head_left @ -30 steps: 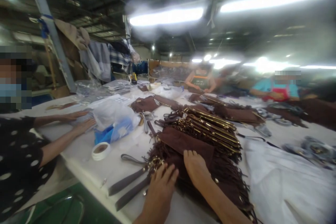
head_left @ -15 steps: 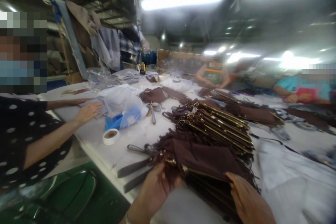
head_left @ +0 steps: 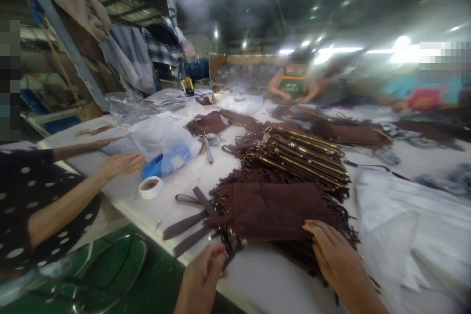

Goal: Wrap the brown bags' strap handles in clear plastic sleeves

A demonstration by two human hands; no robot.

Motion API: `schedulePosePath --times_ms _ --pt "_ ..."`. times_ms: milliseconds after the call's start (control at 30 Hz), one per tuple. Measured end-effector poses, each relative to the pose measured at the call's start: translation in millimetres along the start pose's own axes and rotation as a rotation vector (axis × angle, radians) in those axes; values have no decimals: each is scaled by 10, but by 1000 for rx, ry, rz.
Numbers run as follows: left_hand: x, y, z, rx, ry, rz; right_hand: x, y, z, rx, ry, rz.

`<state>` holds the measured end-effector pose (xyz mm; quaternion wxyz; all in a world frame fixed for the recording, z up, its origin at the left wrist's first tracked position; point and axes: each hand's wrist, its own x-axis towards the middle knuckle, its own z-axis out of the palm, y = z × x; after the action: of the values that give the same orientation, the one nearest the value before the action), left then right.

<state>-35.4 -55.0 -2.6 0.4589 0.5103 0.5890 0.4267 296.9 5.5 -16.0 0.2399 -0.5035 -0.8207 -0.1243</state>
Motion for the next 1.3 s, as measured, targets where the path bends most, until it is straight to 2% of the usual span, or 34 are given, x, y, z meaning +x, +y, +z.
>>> schedulePosePath --times_ms 67,100,167,267,333,400,500,600,700,767,867,967,1100,1200,1300 --pt "48 16 -30 224 180 271 -23 23 7 24 13 -12" --pt "81 12 -37 300 218 387 -33 35 12 34 21 -15" --pt "168 -37 -23 425 198 538 -47 51 21 45 50 -22" --pt "346 -189 73 645 124 616 -54 49 31 49 80 0" --pt "471 -253 170 784 137 675 -56 40 40 54 85 16" --pt "564 -210 255 884 192 678 -56 42 52 59 85 27" --pt "578 48 284 978 226 644 -55 58 51 58 101 49" --pt "449 343 187 1061 156 714 -57 44 10 56 107 83" --pt "275 485 84 1227 12 658 -59 -11 -42 52 46 90" --pt "171 490 55 1325 -82 585 -58 -40 -60 61 8 86" --pt "49 446 35 1377 -146 484 -60 -46 -60 93 -20 96" --pt "-36 410 -37 1260 -224 385 -65 -33 -47 116 -18 105" --pt "-89 309 -262 1081 -372 296 -53 -45 -54 118 -10 112" --pt "-66 203 -493 1137 -339 292 -28 -79 -98 120 -27 126" --pt "10 232 -681 1187 -118 451 -12 -108 -138 118 -52 139"
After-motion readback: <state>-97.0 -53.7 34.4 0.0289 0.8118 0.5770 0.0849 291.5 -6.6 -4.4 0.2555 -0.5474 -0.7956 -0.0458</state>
